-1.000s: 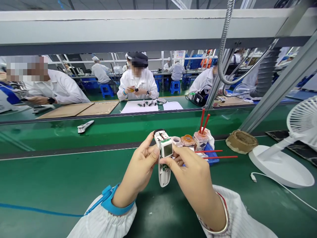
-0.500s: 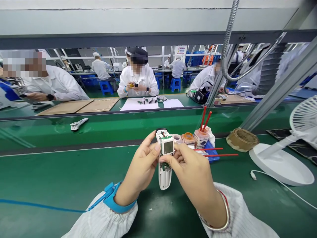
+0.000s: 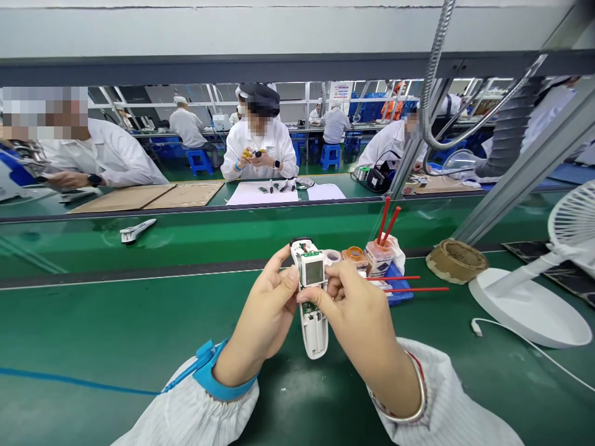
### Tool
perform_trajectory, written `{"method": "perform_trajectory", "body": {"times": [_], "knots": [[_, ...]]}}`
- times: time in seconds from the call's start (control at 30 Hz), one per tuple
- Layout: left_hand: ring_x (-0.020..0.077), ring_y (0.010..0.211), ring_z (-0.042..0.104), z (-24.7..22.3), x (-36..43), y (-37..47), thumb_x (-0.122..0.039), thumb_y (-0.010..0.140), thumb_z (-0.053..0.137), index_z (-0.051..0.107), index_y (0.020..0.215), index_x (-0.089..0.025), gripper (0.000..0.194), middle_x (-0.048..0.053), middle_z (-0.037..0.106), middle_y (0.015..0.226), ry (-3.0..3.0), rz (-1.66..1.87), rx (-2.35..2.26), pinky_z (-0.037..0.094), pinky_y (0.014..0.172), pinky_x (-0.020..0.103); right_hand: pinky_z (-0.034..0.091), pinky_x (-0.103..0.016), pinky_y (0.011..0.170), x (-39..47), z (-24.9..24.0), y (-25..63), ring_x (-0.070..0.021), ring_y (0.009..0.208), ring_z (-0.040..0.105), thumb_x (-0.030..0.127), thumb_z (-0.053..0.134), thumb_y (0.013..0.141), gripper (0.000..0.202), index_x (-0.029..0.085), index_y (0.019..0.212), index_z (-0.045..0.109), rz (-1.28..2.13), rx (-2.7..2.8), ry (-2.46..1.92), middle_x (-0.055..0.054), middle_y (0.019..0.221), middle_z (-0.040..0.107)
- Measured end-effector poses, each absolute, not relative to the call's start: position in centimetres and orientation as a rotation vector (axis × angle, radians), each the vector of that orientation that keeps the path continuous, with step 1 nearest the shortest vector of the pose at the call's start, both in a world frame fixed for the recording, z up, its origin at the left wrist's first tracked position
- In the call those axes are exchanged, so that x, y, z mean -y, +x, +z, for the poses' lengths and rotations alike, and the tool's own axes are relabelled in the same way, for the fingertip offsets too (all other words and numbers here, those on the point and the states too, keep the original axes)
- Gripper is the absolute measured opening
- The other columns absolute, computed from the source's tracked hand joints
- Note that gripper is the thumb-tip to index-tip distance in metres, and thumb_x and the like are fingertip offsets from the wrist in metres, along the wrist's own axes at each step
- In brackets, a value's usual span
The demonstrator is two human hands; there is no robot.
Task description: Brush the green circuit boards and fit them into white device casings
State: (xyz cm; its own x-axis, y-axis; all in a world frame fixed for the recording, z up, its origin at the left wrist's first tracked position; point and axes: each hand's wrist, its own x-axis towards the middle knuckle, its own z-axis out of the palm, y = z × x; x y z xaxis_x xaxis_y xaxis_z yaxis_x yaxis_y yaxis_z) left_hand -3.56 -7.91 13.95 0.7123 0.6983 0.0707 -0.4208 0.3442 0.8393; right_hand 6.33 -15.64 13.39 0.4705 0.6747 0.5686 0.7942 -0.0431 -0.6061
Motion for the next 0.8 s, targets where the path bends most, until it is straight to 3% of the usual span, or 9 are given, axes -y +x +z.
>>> {"method": "perform_trajectory", "body": {"times": [0.17, 0.33, 0.47, 0.53, 0.63, 0.7, 0.8], "knots": [[0.0193, 0.083, 0.064, 14.1, 7.8, -3.6, -0.032, 0.078, 0.065, 0.042, 0.122, -0.018, 0.052, 0.009, 0.067, 0.097, 1.064, 0.734, -0.326, 0.05, 0.069, 0.028, 0.03, -0.022, 0.045, 15.0, 13.1, 6.6, -0.0137, 0.048, 0.047, 0.036, 0.072, 0.075, 0.032, 0.021, 0.076, 0.044, 0.101, 1.235, -1.79, 0.007, 0.056, 0.047], [0.0188, 0.079, 0.065, 13.7, 7.5, -3.5, -0.025, 0.075, 0.068, 0.043, 0.118, -0.018, 0.051, 0.008, 0.068, 0.093, 1.166, 0.793, -0.393, 0.051, 0.062, 0.025, 0.034, -0.022, 0.047, 14.9, 12.7, 6.6, -0.0137, 0.053, 0.046, 0.03, 0.07, 0.074, 0.03, 0.022, 0.079, 0.042, 0.346, 1.172, -1.644, 0.007, 0.06, 0.048], [0.0231, 0.102, 0.06, 13.6, 7.6, -3.4, -0.026, 0.079, 0.064, 0.046, 0.118, -0.019, 0.044, 0.01, 0.06, 0.118, 1.144, 0.862, -0.364, 0.052, 0.081, 0.033, 0.046, -0.025, 0.063, 14.6, 11.9, 6.4, -0.0142, 0.075, 0.056, 0.029, 0.072, 0.073, 0.036, 0.023, 0.089, 0.04, 0.53, 1.107, -1.371, 0.003, 0.088, 0.055], [0.0231, 0.102, 0.061, 13.7, 7.6, -3.3, -0.028, 0.08, 0.062, 0.048, 0.117, -0.019, 0.04, 0.01, 0.059, 0.121, 1.134, 0.888, -0.371, 0.053, 0.082, 0.033, 0.049, -0.028, 0.07, 14.4, 11.4, 6.1, -0.0153, 0.083, 0.058, 0.032, 0.068, 0.079, 0.037, 0.024, 0.096, 0.036, 0.63, 1.085, -1.243, -0.001, 0.102, 0.052], [0.0199, 0.081, 0.067, 13.7, 7.4, -3.3, -0.032, 0.082, 0.06, 0.047, 0.113, -0.019, 0.036, 0.01, 0.061, 0.115, 1.143, 0.881, -0.414, 0.056, 0.059, 0.027, 0.053, -0.029, 0.057, 14.2, 10.9, 5.7, -0.0149, 0.068, 0.062, 0.039, 0.06, 0.084, 0.038, 0.026, 0.101, 0.029, 0.878, 1.015, -1.146, -0.004, 0.103, 0.053], [0.0179, 0.065, 0.067, 13.6, 7.2, -3.4, -0.035, 0.082, 0.059, 0.047, 0.112, -0.021, 0.035, 0.009, 0.062, 0.111, 1.157, 0.862, -0.441, 0.051, 0.039, 0.022, 0.052, -0.028, 0.046, 14.1, 10.7, 5.5, -0.0144, 0.054, 0.061, 0.044, 0.06, 0.084, 0.041, 0.025, 0.099, 0.027, 1.008, 0.968, -1.148, -0.002, 0.092, 0.056], [0.0141, 0.045, 0.061, 13.5, 7.0, -3.5, -0.039, 0.081, 0.058, 0.047, 0.108, -0.02, 0.036, 0.008, 0.064, 0.099, 1.189, 0.841, -0.478, 0.04, 0.025, 0.021, 0.047, -0.023, 0.04, 13.9, 10.3, 5.1, -0.0146, 0.045, 0.058, 0.049, 0.058, 0.084, 0.039, 0.022, 0.095, 0.031, 1.045, 0.943, -1.168, 0.002, 0.071, 0.058]]}}
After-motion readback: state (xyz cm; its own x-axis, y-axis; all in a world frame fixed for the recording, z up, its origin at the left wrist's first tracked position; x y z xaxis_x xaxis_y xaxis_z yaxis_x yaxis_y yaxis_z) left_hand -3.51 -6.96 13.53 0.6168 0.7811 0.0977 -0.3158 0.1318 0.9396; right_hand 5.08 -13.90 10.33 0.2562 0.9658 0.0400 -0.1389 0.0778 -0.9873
